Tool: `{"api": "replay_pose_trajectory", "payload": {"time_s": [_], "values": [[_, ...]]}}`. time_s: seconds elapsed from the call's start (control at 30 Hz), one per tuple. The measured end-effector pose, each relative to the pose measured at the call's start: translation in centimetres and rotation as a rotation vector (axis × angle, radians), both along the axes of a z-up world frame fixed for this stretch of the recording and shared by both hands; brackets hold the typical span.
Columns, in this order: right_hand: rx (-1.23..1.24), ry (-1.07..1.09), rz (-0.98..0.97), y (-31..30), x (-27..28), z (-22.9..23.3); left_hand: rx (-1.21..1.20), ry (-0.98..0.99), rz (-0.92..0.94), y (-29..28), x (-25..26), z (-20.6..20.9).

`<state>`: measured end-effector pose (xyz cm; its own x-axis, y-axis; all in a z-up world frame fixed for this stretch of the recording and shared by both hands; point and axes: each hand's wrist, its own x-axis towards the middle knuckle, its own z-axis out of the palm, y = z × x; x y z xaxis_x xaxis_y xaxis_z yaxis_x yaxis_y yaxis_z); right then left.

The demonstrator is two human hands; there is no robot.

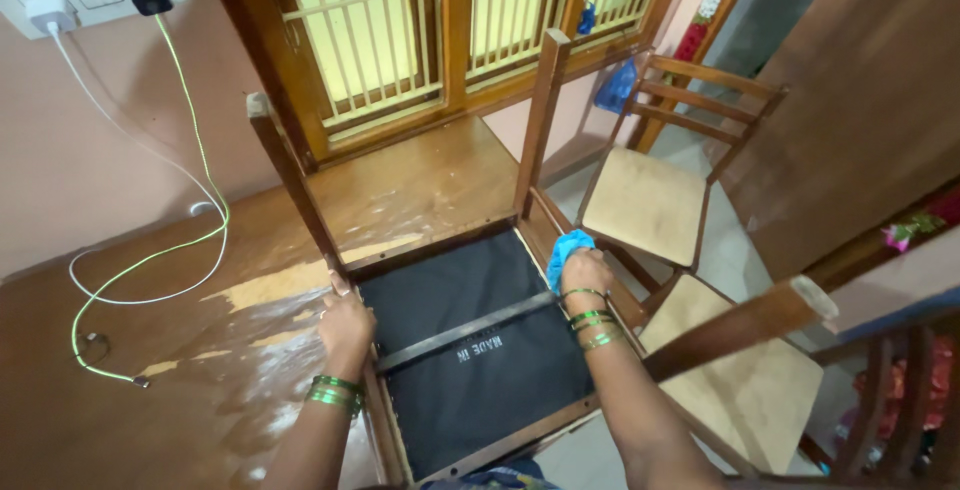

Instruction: The person wipes the wooden frame and the fabric seat of an upside-down wooden chair using a blue cloth.

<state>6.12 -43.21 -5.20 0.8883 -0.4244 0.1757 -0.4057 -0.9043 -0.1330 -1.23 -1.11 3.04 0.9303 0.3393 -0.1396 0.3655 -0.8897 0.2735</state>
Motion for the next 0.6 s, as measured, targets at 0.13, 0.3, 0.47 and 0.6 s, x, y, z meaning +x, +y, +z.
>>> {"api": "replay_pose_trajectory", "payload": {"time_s": [0.13,0.3,0.47,0.6], "values": [[0.214,-0.052,-0.039,0.8,5.5,-0.4,0.003,0.071,0.027,-0.2,0.1,0.4],[0.160,-0.063,0.098,3.1,10.5,1.2,-0.011,-0.006,0.056,0.1,0.1,-0.9],[0.111,-0.249,-0.003,5.5,15.9,0.4,-0.013,0.009,0.078,0.3,0.7,-1.5],[0.064,-0.258,0.019,5.4,17.1,-0.5,-0.010,0.001,0.082,0.4,0.7,-1.7]]}}
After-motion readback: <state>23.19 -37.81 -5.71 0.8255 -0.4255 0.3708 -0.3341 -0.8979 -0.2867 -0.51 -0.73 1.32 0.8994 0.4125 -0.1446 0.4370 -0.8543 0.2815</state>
